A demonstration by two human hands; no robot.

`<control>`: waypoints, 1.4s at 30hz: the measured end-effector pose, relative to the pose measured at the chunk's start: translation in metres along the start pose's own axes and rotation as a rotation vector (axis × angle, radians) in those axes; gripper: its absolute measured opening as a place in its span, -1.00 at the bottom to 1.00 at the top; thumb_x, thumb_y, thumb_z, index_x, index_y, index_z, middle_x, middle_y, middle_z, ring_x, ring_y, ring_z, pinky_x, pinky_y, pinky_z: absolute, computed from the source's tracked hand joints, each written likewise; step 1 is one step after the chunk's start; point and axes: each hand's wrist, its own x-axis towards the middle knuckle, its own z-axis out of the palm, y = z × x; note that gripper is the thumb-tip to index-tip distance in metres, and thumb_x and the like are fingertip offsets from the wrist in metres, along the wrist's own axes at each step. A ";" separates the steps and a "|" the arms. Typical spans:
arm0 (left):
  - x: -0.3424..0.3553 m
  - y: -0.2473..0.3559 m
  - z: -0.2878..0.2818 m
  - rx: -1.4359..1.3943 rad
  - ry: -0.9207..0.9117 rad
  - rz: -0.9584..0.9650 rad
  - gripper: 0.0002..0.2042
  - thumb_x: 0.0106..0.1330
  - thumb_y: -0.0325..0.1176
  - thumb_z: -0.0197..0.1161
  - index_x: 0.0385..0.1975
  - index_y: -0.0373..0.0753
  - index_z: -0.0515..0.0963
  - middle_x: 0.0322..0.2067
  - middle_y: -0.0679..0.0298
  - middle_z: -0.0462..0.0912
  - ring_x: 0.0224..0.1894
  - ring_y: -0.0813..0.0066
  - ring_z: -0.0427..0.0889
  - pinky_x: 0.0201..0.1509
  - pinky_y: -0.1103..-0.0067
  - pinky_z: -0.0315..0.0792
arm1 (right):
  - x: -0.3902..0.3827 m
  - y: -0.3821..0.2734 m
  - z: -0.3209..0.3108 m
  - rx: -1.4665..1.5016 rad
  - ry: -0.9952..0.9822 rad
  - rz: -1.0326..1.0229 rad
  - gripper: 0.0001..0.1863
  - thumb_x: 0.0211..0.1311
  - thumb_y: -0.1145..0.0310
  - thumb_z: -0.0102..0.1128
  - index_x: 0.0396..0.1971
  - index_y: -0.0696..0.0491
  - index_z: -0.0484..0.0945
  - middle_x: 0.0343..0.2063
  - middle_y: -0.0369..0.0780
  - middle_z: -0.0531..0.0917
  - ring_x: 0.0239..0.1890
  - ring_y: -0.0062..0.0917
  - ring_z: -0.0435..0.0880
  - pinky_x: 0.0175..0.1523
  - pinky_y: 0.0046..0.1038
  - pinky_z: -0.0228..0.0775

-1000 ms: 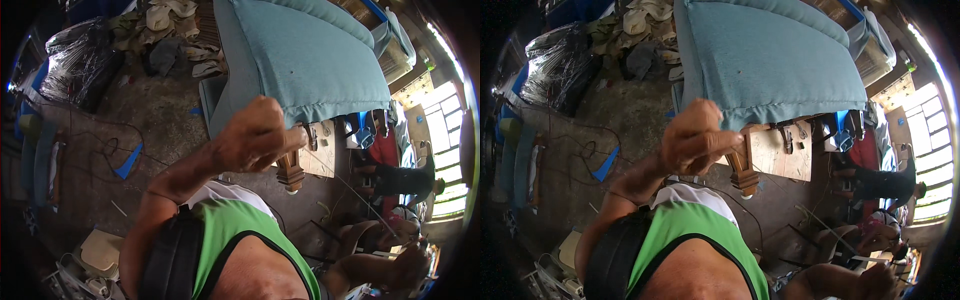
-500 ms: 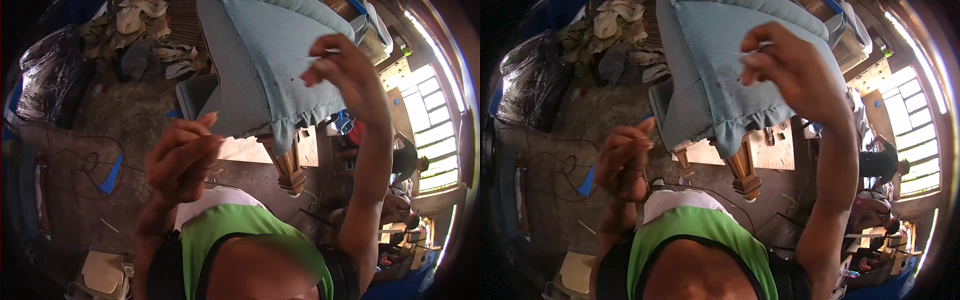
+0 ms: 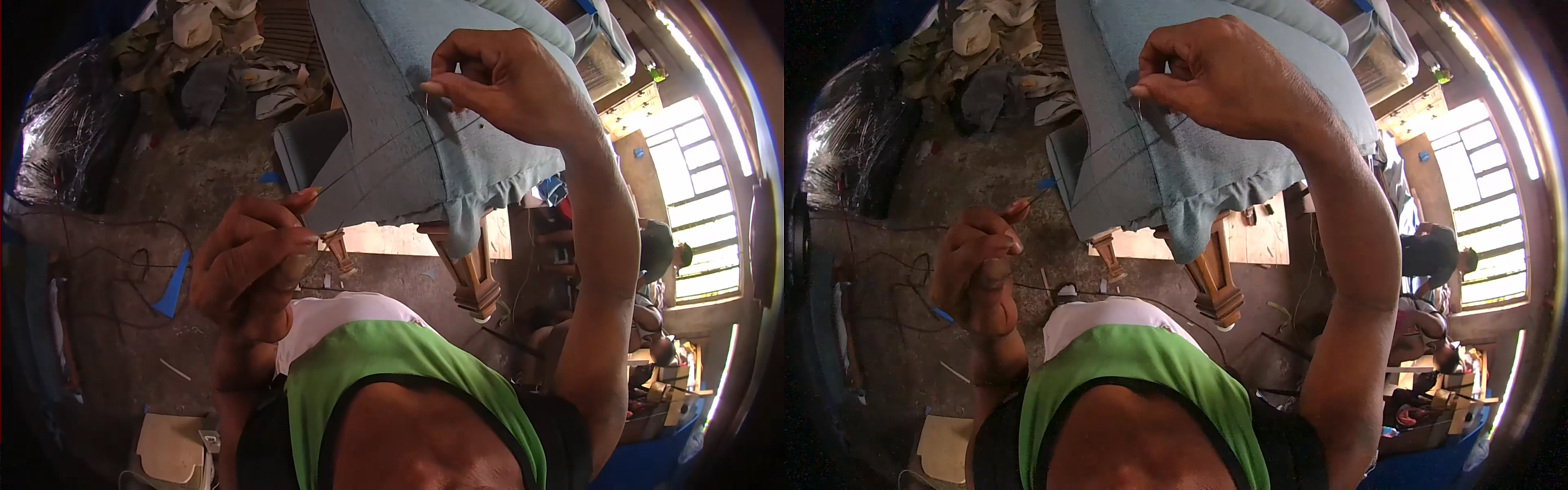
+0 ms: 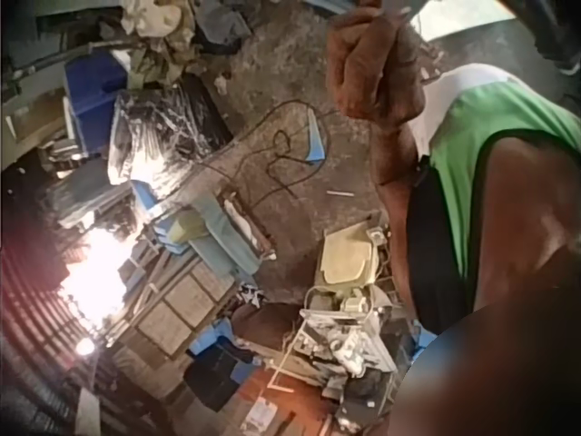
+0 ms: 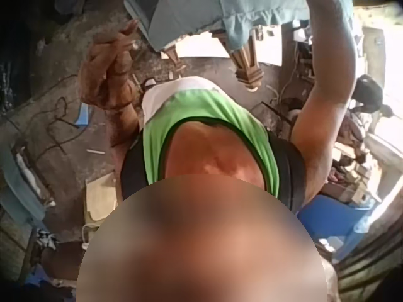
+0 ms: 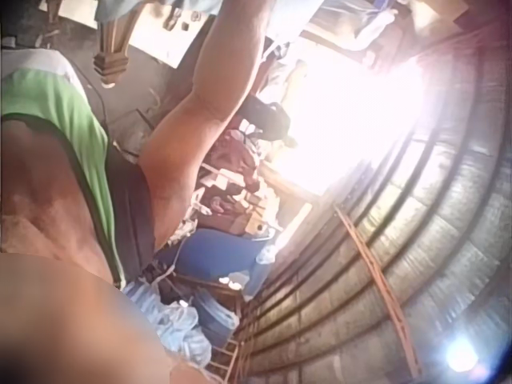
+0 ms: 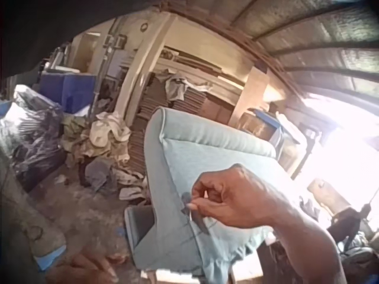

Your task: Hand sewing fabric onto a furniture piece using a needle and thread.

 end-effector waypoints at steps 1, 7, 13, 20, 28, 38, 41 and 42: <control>0.001 0.000 0.001 0.004 0.002 0.002 -0.89 0.26 -0.53 0.31 -0.26 -0.31 0.68 -0.49 0.23 0.55 -0.34 0.35 0.56 0.06 0.12 0.63 | 0.000 0.000 0.001 0.000 -0.001 0.005 -0.75 0.31 0.17 0.34 -0.36 0.07 0.64 -0.62 -0.24 0.64 -0.59 -0.58 0.57 -0.40 -0.41 0.39; 0.001 -0.006 -0.003 -0.011 0.025 -0.012 -0.89 0.26 -0.50 0.29 -0.25 -0.33 0.67 -0.49 0.22 0.55 -0.33 0.35 0.56 0.08 0.11 0.62 | 0.004 -0.003 0.001 -0.055 -0.009 0.012 -0.76 0.31 0.18 0.34 -0.35 0.07 0.65 -0.64 -0.25 0.62 -0.61 -0.57 0.55 -0.41 -0.41 0.36; -0.002 -0.009 -0.005 -0.027 0.018 -0.005 -0.87 0.27 -0.50 0.28 -0.24 -0.38 0.66 -0.49 0.20 0.56 -0.33 0.32 0.57 0.09 0.09 0.61 | 0.003 -0.005 -0.001 -0.058 -0.023 0.014 -0.76 0.30 0.18 0.34 -0.35 0.07 0.64 -0.65 -0.25 0.61 -0.61 -0.59 0.55 -0.42 -0.43 0.35; 0.000 -0.010 -0.009 -0.003 -0.008 -0.013 -0.86 0.28 -0.49 0.27 -0.23 -0.39 0.66 -0.48 0.19 0.57 -0.33 0.31 0.57 0.09 0.08 0.61 | 0.005 -0.010 -0.004 -0.068 -0.080 0.064 -0.79 0.36 0.27 0.33 -0.28 0.12 0.61 -0.61 -0.38 0.59 -0.53 -0.82 0.58 -0.39 -0.68 0.39; -0.001 -0.010 -0.007 -0.041 0.018 -0.047 -0.86 0.28 -0.48 0.28 -0.22 -0.36 0.66 -0.47 0.21 0.56 -0.32 0.33 0.57 0.11 0.09 0.59 | 0.012 -0.010 -0.008 -0.117 -0.114 -0.010 -0.78 0.35 0.26 0.33 -0.30 0.13 0.62 -0.61 -0.35 0.61 -0.53 -0.78 0.60 -0.40 -0.65 0.40; 0.005 -0.012 -0.009 -0.067 0.028 -0.083 -0.86 0.25 -0.48 0.22 -0.26 -0.35 0.65 -0.47 0.19 0.56 -0.33 0.32 0.56 0.12 0.07 0.58 | 0.026 -0.034 -0.017 -0.085 -0.454 0.236 -0.76 0.32 0.23 0.31 -0.31 0.13 0.67 -0.58 -0.25 0.66 -0.53 -0.58 0.63 -0.37 -0.48 0.45; 0.004 -0.016 -0.013 -0.096 0.053 -0.084 -0.81 0.28 -0.40 0.16 -0.24 -0.37 0.61 -0.44 0.14 0.56 -0.32 0.32 0.55 0.08 0.08 0.59 | 0.020 -0.046 -0.018 -0.160 -0.401 0.243 -0.76 0.32 0.21 0.27 -0.30 0.10 0.70 -0.55 -0.18 0.68 -0.52 -0.42 0.64 -0.34 -0.37 0.43; 0.004 -0.019 -0.017 -0.169 0.078 -0.078 -0.78 0.31 -0.38 0.12 -0.18 -0.39 0.57 -0.42 0.13 0.55 -0.33 0.32 0.53 0.04 0.10 0.59 | 0.018 -0.049 -0.020 -0.230 -0.372 0.214 -0.74 0.34 0.20 0.24 -0.31 0.11 0.71 -0.53 -0.18 0.69 -0.50 -0.37 0.65 -0.32 -0.36 0.44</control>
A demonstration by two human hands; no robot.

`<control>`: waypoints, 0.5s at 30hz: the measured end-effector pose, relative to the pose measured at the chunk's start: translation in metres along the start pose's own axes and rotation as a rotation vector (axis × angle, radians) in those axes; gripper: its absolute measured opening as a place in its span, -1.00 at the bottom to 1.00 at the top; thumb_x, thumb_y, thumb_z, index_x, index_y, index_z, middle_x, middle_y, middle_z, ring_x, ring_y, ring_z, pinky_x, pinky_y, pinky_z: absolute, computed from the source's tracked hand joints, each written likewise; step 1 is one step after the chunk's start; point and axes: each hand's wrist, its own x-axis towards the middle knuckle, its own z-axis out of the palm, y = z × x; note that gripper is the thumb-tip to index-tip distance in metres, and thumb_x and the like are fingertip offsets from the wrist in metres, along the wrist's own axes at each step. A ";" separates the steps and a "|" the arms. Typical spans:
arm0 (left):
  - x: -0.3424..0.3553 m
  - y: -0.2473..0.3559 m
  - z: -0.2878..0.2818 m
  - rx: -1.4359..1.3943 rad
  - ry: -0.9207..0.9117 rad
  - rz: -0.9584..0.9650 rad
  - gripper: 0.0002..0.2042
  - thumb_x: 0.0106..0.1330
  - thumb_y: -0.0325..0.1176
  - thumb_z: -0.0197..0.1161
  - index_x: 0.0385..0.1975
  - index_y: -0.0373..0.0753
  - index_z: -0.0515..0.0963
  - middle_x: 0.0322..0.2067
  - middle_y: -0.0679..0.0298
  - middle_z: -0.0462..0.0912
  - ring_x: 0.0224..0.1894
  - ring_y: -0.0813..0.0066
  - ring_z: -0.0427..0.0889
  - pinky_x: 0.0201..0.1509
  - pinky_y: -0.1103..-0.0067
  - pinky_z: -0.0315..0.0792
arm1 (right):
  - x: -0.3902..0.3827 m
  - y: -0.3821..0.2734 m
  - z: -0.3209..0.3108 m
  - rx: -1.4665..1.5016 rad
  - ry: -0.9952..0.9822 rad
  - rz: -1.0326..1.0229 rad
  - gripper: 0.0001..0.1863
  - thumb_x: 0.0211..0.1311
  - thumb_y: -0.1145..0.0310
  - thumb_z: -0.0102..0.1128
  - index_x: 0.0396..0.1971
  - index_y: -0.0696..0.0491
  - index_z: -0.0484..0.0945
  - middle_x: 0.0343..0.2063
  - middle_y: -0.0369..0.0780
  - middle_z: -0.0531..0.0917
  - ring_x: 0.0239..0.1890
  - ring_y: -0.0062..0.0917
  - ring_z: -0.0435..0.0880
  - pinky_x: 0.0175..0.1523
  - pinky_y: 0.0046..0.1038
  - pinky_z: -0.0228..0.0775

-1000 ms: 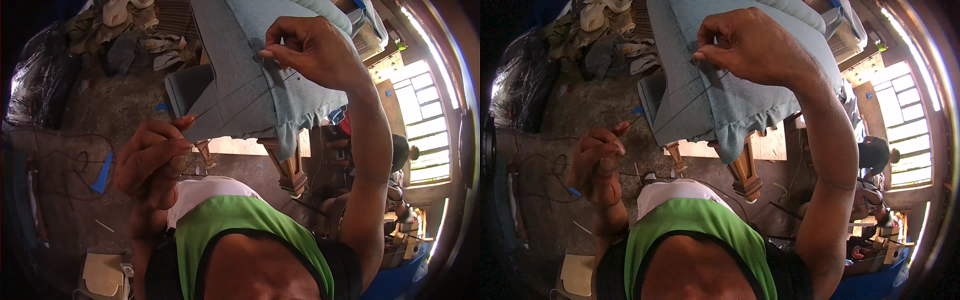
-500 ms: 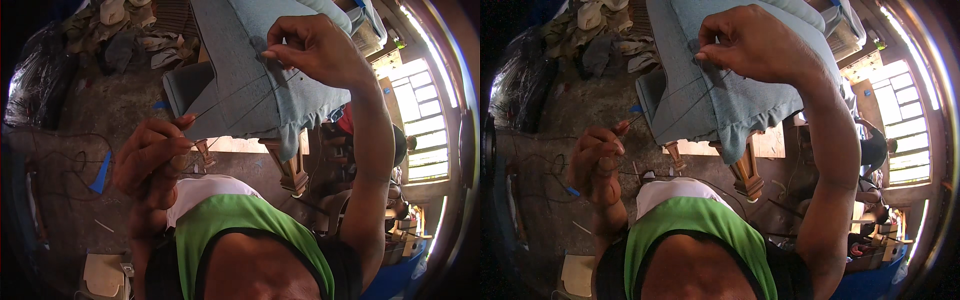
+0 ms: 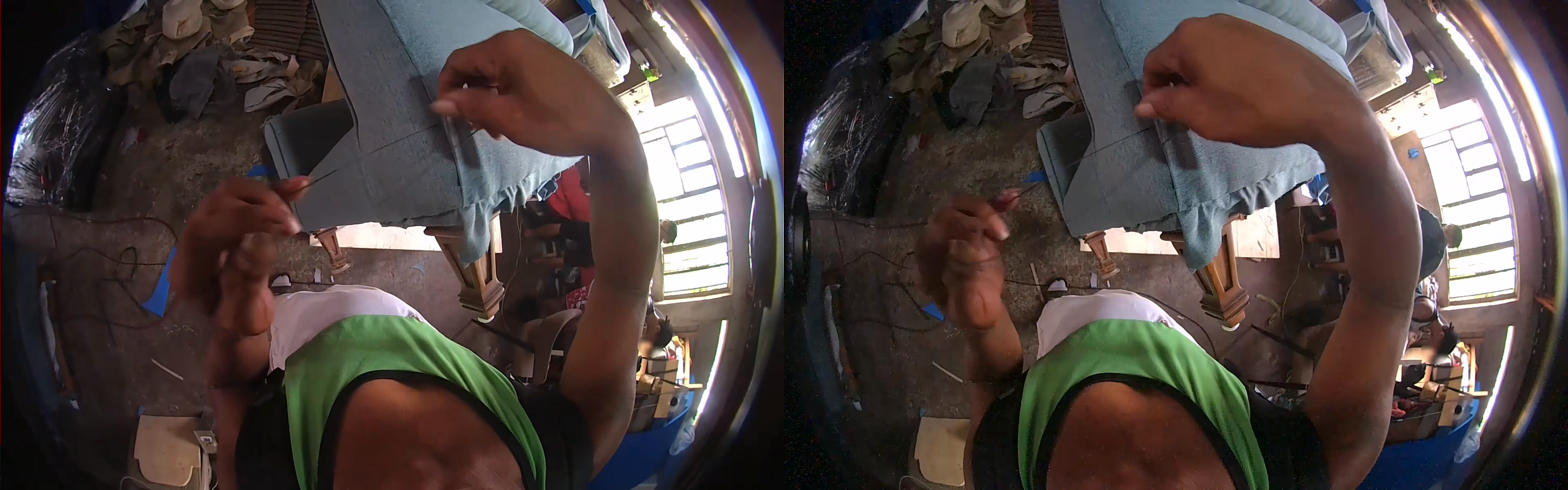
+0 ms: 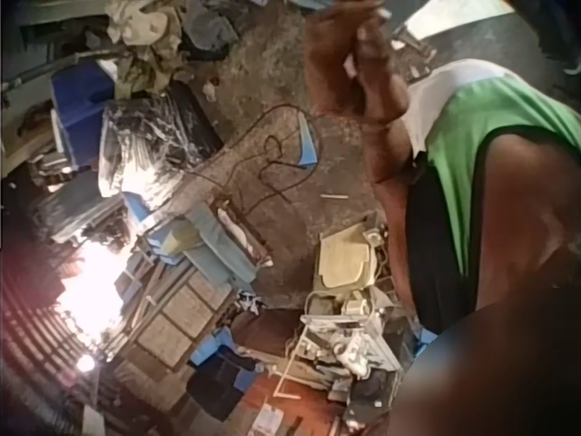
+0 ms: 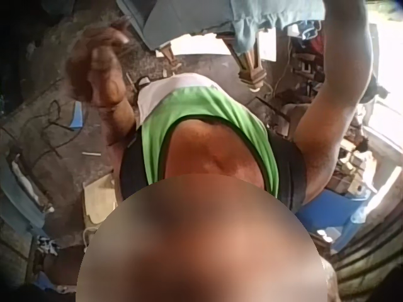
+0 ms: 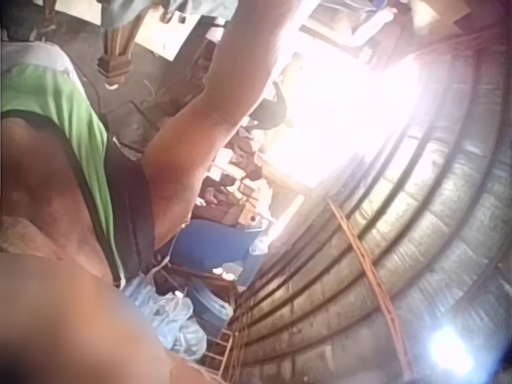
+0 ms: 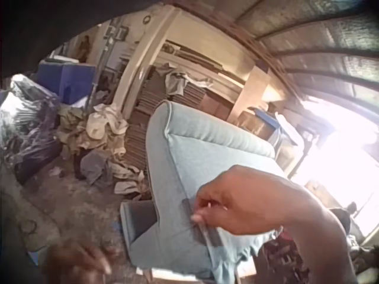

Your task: Hand sewing fabric onto a furniture piece using a needle and thread.

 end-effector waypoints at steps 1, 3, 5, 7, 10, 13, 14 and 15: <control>0.000 -0.003 -0.007 -0.074 0.021 0.005 -0.74 0.34 -0.36 0.07 -0.12 -0.40 0.53 -0.41 0.11 0.55 -0.34 0.32 0.51 0.00 0.12 0.59 | -0.004 0.002 0.001 -0.001 0.003 0.000 -0.74 0.34 0.20 0.24 -0.31 0.11 0.71 -0.53 -0.18 0.69 -0.50 -0.37 0.65 -0.32 -0.36 0.44; 0.006 -0.013 -0.023 -0.108 0.059 0.156 -0.64 0.41 -0.36 -0.04 0.11 -0.45 0.35 -0.44 0.19 0.43 -0.33 0.31 0.47 -0.03 0.12 0.56 | -0.015 0.008 0.001 -0.032 0.152 -0.145 -0.69 0.37 0.14 0.21 -0.29 0.10 0.71 -0.49 -0.16 0.69 -0.47 -0.29 0.66 -0.28 -0.32 0.47; 0.013 -0.008 -0.026 -0.182 0.106 0.100 -0.58 0.44 -0.39 -0.06 0.24 -0.45 0.26 -0.45 0.27 0.34 -0.29 0.34 0.46 0.06 0.12 0.53 | -0.014 0.012 -0.005 0.006 0.088 -0.125 -0.70 0.38 0.19 0.24 -0.18 0.14 0.68 -0.44 -0.16 0.72 -0.39 -0.44 0.70 -0.24 -0.42 0.53; 0.017 -0.013 -0.029 -0.274 0.118 0.062 -0.57 0.45 -0.40 -0.07 0.26 -0.45 0.25 -0.44 0.27 0.35 -0.24 0.33 0.48 0.09 0.14 0.52 | -0.012 0.017 -0.007 0.042 0.024 -0.102 -0.69 0.39 0.25 0.26 -0.07 0.19 0.65 -0.38 -0.16 0.74 -0.31 -0.59 0.74 -0.21 -0.53 0.59; 0.020 -0.015 -0.035 -0.439 0.147 -0.001 -0.56 0.48 -0.39 -0.08 0.30 -0.44 0.24 -0.41 0.28 0.40 -0.12 0.30 0.52 0.19 0.16 0.46 | -0.011 0.027 0.001 0.154 0.032 -0.151 -0.71 0.39 0.29 0.26 -0.07 0.20 0.65 -0.29 -0.14 0.76 -0.23 -0.59 0.74 -0.15 -0.50 0.60; 0.023 -0.016 -0.047 -0.577 0.148 -0.054 -0.56 0.49 -0.37 -0.08 0.31 -0.43 0.25 -0.30 0.24 0.50 0.05 0.23 0.53 0.31 0.16 0.36 | -0.016 0.037 0.010 0.251 0.131 -0.337 -0.72 0.37 0.31 0.28 -0.09 0.21 0.66 -0.23 -0.14 0.75 -0.20 -0.59 0.74 -0.14 -0.51 0.60; 0.024 -0.017 -0.051 -0.647 0.134 -0.077 -0.56 0.49 -0.36 -0.08 0.31 -0.42 0.26 -0.21 0.19 0.58 0.13 0.19 0.52 0.36 0.14 0.30 | -0.020 0.036 0.013 0.306 0.154 -0.297 -0.72 0.36 0.29 0.29 -0.09 0.20 0.66 -0.23 -0.14 0.75 -0.22 -0.59 0.73 -0.17 -0.51 0.59; 0.024 -0.019 -0.054 -0.646 0.135 -0.076 -0.56 0.49 -0.36 -0.08 0.31 -0.42 0.26 -0.21 0.19 0.58 0.13 0.19 0.52 0.36 0.14 0.30 | -0.021 0.035 0.014 0.360 0.176 -0.256 -0.71 0.35 0.28 0.30 -0.10 0.19 0.66 -0.24 -0.15 0.75 -0.25 -0.59 0.73 -0.21 -0.51 0.58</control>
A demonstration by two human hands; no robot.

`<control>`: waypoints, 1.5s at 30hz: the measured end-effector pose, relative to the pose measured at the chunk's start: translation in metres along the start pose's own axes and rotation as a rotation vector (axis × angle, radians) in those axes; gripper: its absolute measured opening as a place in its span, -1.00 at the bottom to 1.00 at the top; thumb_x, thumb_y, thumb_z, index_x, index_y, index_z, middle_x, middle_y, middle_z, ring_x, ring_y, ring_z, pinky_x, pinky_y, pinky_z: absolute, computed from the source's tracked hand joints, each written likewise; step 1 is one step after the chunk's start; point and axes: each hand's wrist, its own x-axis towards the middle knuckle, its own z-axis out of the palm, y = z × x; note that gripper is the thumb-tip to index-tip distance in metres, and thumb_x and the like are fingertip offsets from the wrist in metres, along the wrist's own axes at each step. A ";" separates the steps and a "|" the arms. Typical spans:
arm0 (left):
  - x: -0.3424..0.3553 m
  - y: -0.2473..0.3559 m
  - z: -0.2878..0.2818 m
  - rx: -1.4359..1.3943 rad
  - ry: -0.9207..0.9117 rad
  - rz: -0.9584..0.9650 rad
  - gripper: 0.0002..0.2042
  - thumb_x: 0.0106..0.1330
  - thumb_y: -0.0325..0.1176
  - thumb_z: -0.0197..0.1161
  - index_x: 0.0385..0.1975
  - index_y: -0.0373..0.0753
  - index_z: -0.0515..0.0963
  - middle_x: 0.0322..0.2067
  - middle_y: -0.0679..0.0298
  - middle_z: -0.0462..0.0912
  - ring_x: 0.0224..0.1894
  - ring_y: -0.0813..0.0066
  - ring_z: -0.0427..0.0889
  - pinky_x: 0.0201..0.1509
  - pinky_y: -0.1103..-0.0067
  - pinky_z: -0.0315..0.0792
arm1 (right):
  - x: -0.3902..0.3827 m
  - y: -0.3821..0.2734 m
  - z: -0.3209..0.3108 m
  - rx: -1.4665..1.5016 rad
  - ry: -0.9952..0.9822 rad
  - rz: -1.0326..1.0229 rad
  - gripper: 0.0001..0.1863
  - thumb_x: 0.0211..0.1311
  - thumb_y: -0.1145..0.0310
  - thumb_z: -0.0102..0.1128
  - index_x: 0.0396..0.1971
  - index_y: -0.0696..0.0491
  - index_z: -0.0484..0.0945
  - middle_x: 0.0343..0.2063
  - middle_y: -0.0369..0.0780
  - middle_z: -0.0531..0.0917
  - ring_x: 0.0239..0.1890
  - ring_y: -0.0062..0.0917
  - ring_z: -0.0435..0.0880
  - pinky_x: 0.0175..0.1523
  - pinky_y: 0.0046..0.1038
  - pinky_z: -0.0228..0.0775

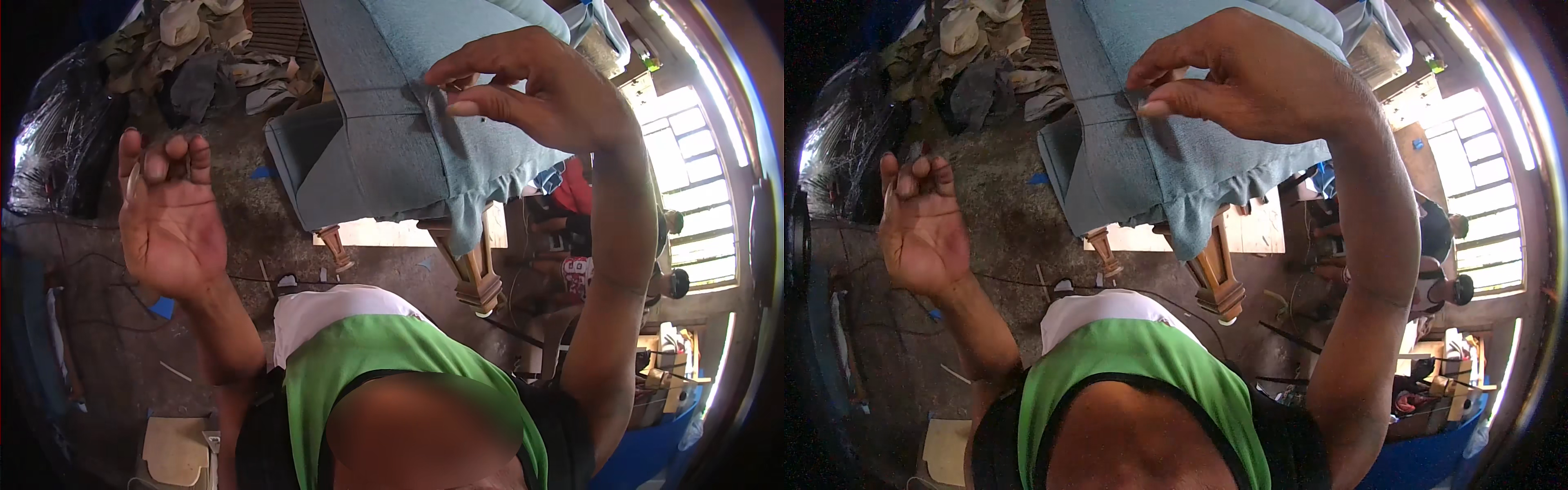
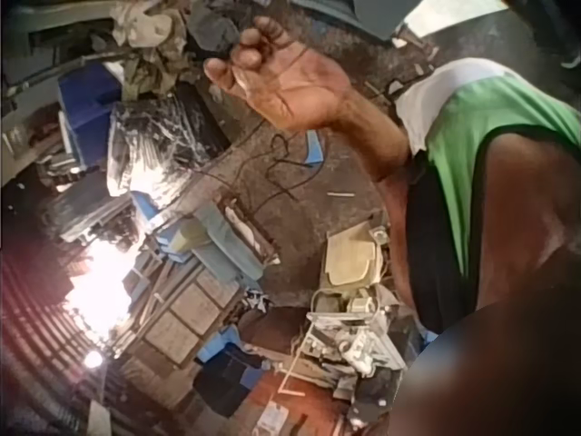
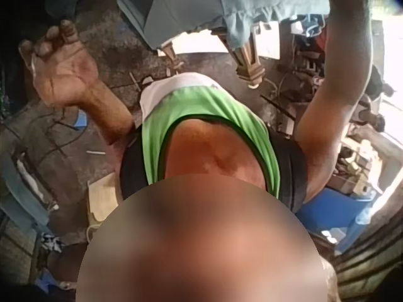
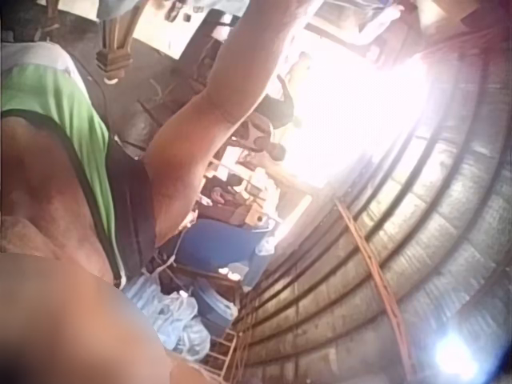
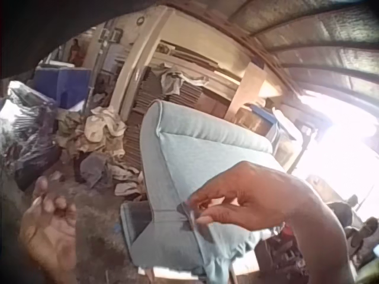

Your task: Hand sewing fabric onto a furniture piece using a needle and thread.

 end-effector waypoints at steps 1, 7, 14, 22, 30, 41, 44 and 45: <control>-0.001 -0.001 -0.003 -0.017 0.013 -0.010 -0.56 0.50 -0.34 -0.08 0.30 -0.41 0.28 -0.09 0.14 0.59 0.18 0.15 0.50 0.39 0.13 0.25 | 0.003 0.001 -0.001 -0.001 -0.001 -0.002 -0.71 0.35 0.28 0.30 -0.10 0.19 0.66 -0.24 -0.15 0.75 -0.25 -0.59 0.73 -0.21 -0.51 0.58; -0.001 -0.003 -0.014 -0.086 -0.026 -0.030 -0.56 0.50 -0.29 -0.08 0.28 -0.40 0.34 0.11 0.05 0.58 0.27 0.07 0.43 0.41 0.14 0.20 | 0.017 0.014 0.010 -0.419 0.033 -0.204 -0.73 0.38 0.20 0.26 -0.16 0.11 0.68 -0.33 -0.20 0.72 -0.40 -0.50 0.65 -0.30 -0.42 0.46; -0.005 0.000 -0.012 -0.040 0.001 -0.018 -0.54 0.51 -0.26 -0.10 0.29 -0.41 0.34 0.12 0.02 0.55 0.30 0.06 0.40 0.39 0.16 0.22 | 0.017 0.012 0.022 -0.250 0.097 -0.106 -0.71 0.39 0.14 0.21 -0.22 0.07 0.69 -0.47 -0.16 0.70 -0.41 -0.37 0.69 -0.25 -0.34 0.50; -0.007 0.008 -0.004 0.028 -0.022 0.035 -0.52 0.51 -0.24 -0.11 0.31 -0.40 0.31 0.15 0.01 0.54 0.31 0.05 0.40 0.38 0.16 0.23 | -0.012 0.014 0.022 -0.041 0.165 -0.259 -0.79 0.21 0.26 0.41 -0.23 0.05 0.70 -0.32 -0.22 0.71 -0.32 -0.41 0.71 -0.26 -0.41 0.54; 0.003 0.012 0.019 0.082 -0.114 0.042 -0.53 0.51 -0.23 -0.13 0.32 -0.38 0.29 0.17 0.02 0.53 0.32 0.06 0.39 0.39 0.16 0.22 | -0.019 0.001 0.069 -0.695 0.455 -0.456 -0.83 0.02 0.38 0.47 -0.45 0.06 0.61 -0.37 -0.32 0.63 -0.35 -0.48 0.60 -0.31 -0.35 0.49; -0.026 -0.082 0.125 1.305 -0.762 0.434 -0.57 0.33 -0.16 0.30 0.10 -0.28 0.51 0.07 0.03 0.59 0.20 0.09 0.53 0.30 0.15 0.38 | -0.122 -0.070 0.041 0.270 0.451 -0.798 -0.82 0.10 0.24 0.23 -0.41 0.03 0.56 -0.47 -0.27 0.59 -0.38 -0.42 0.58 -0.29 -0.31 0.37; -0.041 -0.092 0.142 1.211 -0.974 0.256 -0.64 0.37 -0.27 0.26 0.12 -0.21 0.50 -0.05 0.15 0.65 0.05 0.19 0.62 0.36 0.11 0.35 | -0.224 -0.070 0.000 0.381 0.513 -0.963 -0.61 0.23 -0.11 0.11 -0.27 -0.09 0.60 -0.38 -0.34 0.62 -0.40 -0.46 0.56 -0.34 -0.27 0.30; -0.047 -0.087 0.133 1.239 -0.942 0.250 -0.64 0.37 -0.27 0.26 0.12 -0.21 0.50 -0.05 0.15 0.65 0.05 0.19 0.62 0.36 0.11 0.35 | -0.274 -0.064 -0.021 0.430 0.516 -1.024 -0.54 0.28 -0.23 0.07 -0.22 -0.13 0.61 -0.35 -0.36 0.63 -0.41 -0.47 0.55 -0.35 -0.26 0.27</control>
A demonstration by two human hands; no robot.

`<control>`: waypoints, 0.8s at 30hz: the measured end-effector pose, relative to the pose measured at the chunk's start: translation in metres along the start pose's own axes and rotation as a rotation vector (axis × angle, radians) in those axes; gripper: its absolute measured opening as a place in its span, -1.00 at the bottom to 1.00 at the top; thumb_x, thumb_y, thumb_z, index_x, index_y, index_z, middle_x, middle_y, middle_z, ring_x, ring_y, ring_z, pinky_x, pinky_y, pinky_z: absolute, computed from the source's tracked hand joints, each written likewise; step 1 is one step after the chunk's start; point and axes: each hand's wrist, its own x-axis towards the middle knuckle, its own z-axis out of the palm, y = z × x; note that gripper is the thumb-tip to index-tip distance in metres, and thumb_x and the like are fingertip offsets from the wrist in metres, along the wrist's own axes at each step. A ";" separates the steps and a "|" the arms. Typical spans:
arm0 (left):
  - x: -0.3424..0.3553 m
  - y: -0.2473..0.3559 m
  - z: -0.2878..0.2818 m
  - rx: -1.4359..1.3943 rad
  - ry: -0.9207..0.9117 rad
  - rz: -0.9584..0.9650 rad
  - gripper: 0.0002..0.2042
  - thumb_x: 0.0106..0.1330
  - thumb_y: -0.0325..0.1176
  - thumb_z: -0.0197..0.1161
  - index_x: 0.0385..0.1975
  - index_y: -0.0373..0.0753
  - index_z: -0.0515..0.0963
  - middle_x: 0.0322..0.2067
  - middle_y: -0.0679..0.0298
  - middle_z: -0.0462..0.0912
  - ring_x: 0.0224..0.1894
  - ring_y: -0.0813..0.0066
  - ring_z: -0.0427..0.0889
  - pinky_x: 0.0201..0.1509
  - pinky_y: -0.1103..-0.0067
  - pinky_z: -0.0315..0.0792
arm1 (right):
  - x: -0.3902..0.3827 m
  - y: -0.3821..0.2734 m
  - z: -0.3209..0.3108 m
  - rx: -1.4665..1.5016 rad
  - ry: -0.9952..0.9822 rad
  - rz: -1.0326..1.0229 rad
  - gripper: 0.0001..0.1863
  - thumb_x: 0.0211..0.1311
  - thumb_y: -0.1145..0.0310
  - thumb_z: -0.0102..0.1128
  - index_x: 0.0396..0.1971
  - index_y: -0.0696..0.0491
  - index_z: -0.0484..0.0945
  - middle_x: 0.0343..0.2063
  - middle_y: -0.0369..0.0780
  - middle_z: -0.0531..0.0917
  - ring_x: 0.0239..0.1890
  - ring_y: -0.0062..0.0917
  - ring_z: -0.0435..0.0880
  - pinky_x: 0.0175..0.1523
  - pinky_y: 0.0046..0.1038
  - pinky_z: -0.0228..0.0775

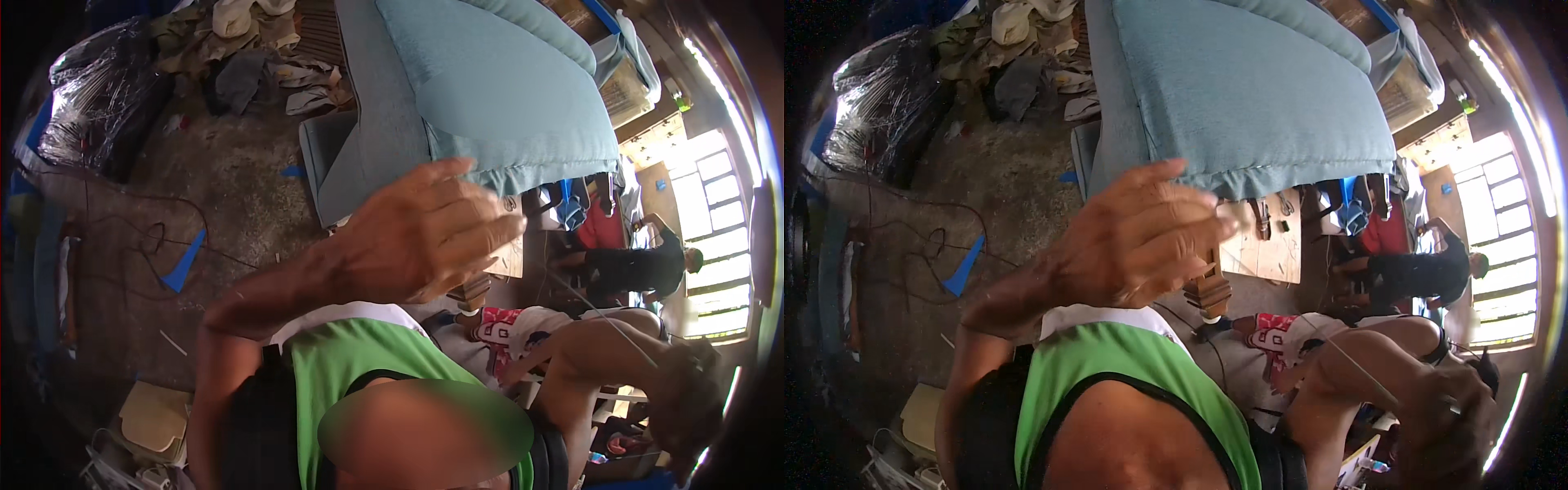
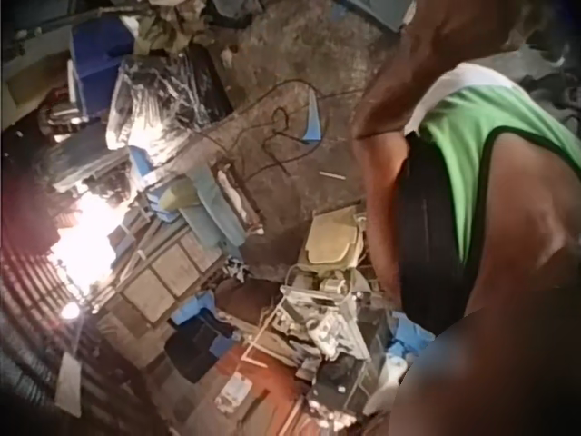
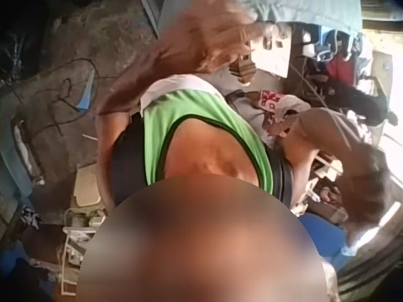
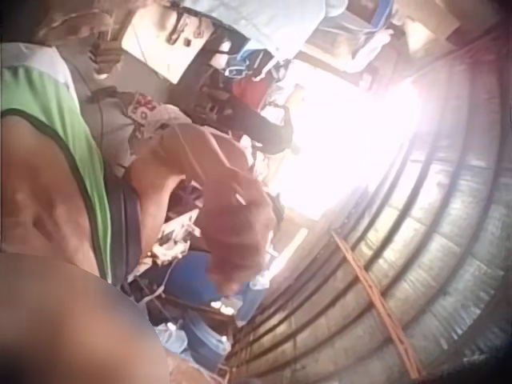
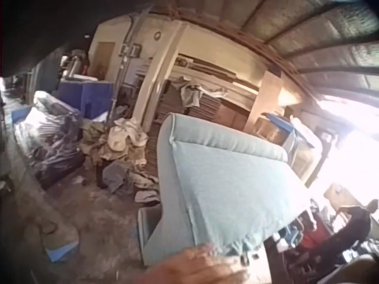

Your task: Hand sewing fabric onto a furniture piece using a needle and thread.

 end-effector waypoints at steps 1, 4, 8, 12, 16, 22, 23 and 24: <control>0.004 -0.001 0.003 -0.089 0.027 0.075 -0.65 0.37 -0.26 0.26 0.10 -0.20 0.51 -0.12 0.20 0.64 -0.03 0.27 0.64 0.31 0.13 0.42 | 0.014 0.008 0.018 -0.017 0.051 -0.039 -0.46 0.32 -0.35 0.03 -0.17 -0.17 0.63 -0.32 -0.38 0.64 -0.41 -0.48 0.54 -0.37 -0.25 0.25; 0.000 0.006 0.009 -0.175 0.230 0.146 -0.74 0.33 -0.36 0.30 0.00 -0.21 0.57 -0.35 0.34 0.56 -0.30 0.54 0.61 0.08 0.26 0.58 | 0.014 0.019 0.015 -0.278 0.025 0.049 -0.54 0.32 -0.20 0.03 -0.21 -0.11 0.62 -0.30 -0.33 0.65 -0.37 -0.48 0.57 -0.32 -0.27 0.29; -0.011 0.012 0.013 -0.342 0.296 0.083 -0.82 0.22 -0.56 0.35 -0.18 -0.30 0.63 -0.47 0.36 0.47 -0.48 0.57 0.42 -0.26 0.43 0.52 | 0.012 0.046 0.020 -0.787 -0.057 0.227 -0.69 0.33 0.09 0.04 -0.30 0.02 0.61 -0.27 -0.24 0.66 -0.29 -0.47 0.62 -0.21 -0.33 0.38; -0.021 0.021 0.015 -0.422 0.334 0.001 -0.82 0.22 -0.64 0.28 -0.18 -0.42 0.60 -0.51 0.28 0.44 -0.51 0.49 0.41 -0.49 0.55 0.35 | 0.010 0.077 0.034 -1.307 -0.141 0.405 -0.80 0.33 0.38 0.04 -0.38 0.15 0.60 -0.24 -0.14 0.67 -0.21 -0.47 0.67 -0.11 -0.39 0.47; -0.041 0.013 0.001 -0.381 0.334 -0.033 -0.76 0.13 -0.59 0.30 -0.17 -0.39 0.59 -0.54 0.31 0.42 -0.52 0.39 0.44 -0.43 0.45 0.32 | 0.021 0.168 0.052 -0.560 0.081 0.694 -0.66 0.53 0.38 -0.21 -0.03 0.38 0.41 -0.31 0.03 0.67 -0.36 -0.33 0.70 -0.14 -0.36 0.56; -0.042 0.011 -0.025 -0.229 0.256 -0.037 -0.82 0.23 -0.55 0.31 -0.18 -0.39 0.64 -0.50 0.28 0.54 -0.43 0.43 0.53 -0.01 0.25 0.55 | 0.022 0.254 0.060 -0.706 -0.215 0.751 -0.81 0.26 0.27 0.39 -0.31 0.08 0.68 -0.69 -0.28 0.52 -0.67 -0.68 0.41 -0.52 -0.49 0.22; -0.047 0.011 -0.026 -0.231 0.264 -0.060 -0.83 0.23 -0.53 0.32 -0.19 -0.38 0.65 -0.50 0.29 0.54 -0.42 0.42 0.55 0.06 0.19 0.53 | 0.024 0.261 0.061 -0.701 -0.221 0.754 -0.81 0.26 0.27 0.39 -0.31 0.08 0.68 -0.69 -0.28 0.52 -0.67 -0.68 0.41 -0.52 -0.49 0.22; -0.050 0.010 -0.027 -0.235 0.271 -0.082 -0.84 0.24 -0.52 0.32 -0.20 -0.37 0.66 -0.51 0.29 0.53 -0.41 0.41 0.56 0.13 0.13 0.52 | 0.025 0.266 0.063 -0.725 -0.255 0.783 -0.81 0.25 0.26 0.39 -0.30 0.08 0.68 -0.69 -0.27 0.53 -0.67 -0.66 0.42 -0.52 -0.47 0.24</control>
